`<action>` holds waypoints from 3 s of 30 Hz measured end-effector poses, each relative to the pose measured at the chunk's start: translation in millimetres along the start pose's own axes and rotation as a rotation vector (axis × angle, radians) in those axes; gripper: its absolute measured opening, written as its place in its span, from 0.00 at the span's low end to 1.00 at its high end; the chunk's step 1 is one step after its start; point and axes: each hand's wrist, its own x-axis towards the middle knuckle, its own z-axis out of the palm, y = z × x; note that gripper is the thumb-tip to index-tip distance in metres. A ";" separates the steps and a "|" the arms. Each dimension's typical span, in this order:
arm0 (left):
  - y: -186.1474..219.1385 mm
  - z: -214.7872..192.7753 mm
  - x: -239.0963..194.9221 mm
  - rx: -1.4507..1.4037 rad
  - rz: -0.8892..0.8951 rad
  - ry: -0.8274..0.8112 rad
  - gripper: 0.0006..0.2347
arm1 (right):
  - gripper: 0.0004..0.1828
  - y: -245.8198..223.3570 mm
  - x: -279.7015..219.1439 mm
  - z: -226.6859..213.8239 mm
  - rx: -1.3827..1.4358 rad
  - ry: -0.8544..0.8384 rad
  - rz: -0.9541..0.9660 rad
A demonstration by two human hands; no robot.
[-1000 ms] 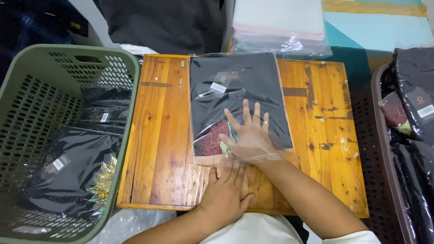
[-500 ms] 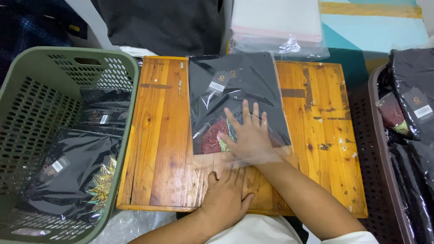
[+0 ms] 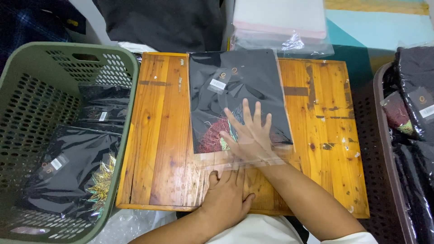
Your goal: Packaging folded shirts into clear plastic bags at a workstation.
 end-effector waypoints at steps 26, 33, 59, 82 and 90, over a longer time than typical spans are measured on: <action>-85.7 -124.2 50.6 -0.714 0.032 -0.278 0.19 | 0.53 61.3 -115.3 66.8 0.013 0.318 -0.251; -116.1 -80.5 65.2 -0.307 -0.086 -0.197 0.19 | 0.37 83.9 -157.5 37.0 0.123 0.015 0.115; -120.7 -72.9 121.3 -0.144 -0.275 -0.298 0.40 | 0.46 75.8 3.4 0.5 -0.047 0.128 0.044; -132.9 -74.8 1.7 -0.729 -0.543 -0.224 0.22 | 0.13 7.3 -21.1 35.5 0.212 0.221 -0.868; -138.0 -35.9 -22.8 -1.363 -0.583 0.108 0.07 | 0.21 -31.5 -23.5 68.5 0.181 0.172 -0.845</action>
